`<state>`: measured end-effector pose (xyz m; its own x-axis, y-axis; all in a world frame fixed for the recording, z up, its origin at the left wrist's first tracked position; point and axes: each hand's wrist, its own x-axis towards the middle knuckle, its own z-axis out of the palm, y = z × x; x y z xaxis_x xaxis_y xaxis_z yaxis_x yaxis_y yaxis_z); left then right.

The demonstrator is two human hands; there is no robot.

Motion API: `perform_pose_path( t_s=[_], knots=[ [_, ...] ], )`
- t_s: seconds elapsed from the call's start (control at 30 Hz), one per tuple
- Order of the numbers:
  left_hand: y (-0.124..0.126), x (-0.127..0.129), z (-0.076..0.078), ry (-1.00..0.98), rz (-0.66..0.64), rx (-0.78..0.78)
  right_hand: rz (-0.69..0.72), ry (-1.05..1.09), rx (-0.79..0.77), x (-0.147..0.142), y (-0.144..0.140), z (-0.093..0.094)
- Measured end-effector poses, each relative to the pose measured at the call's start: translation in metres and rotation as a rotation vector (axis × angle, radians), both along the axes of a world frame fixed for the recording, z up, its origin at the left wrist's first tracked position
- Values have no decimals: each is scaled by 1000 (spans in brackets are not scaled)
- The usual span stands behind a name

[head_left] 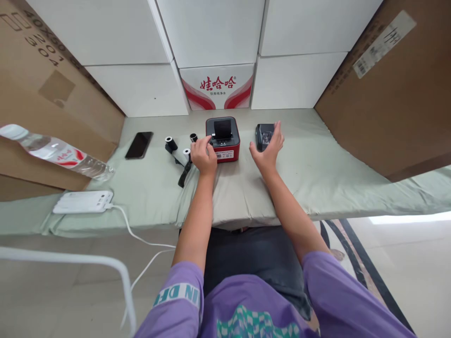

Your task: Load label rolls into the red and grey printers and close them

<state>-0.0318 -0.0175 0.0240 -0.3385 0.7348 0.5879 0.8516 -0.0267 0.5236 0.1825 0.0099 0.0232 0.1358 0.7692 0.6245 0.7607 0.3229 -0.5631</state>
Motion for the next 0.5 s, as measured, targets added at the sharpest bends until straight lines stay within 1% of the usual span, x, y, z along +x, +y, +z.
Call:
perform_pose_path(
  t_s=[0.13,0.23,0.37,0.5],
  knots=[
    [-1,-7,6,28,-67,-74,41,36,-66,-9,-3,-4],
    [0,-9,15,42,-35,-132,57,57,-95,-8,2,-9],
    [2,-10,24,46,0,-159,52,128,-78,-3,10,-16],
    [2,-9,27,70,11,-159,67,214,-36,1,19,-28]
  ],
)
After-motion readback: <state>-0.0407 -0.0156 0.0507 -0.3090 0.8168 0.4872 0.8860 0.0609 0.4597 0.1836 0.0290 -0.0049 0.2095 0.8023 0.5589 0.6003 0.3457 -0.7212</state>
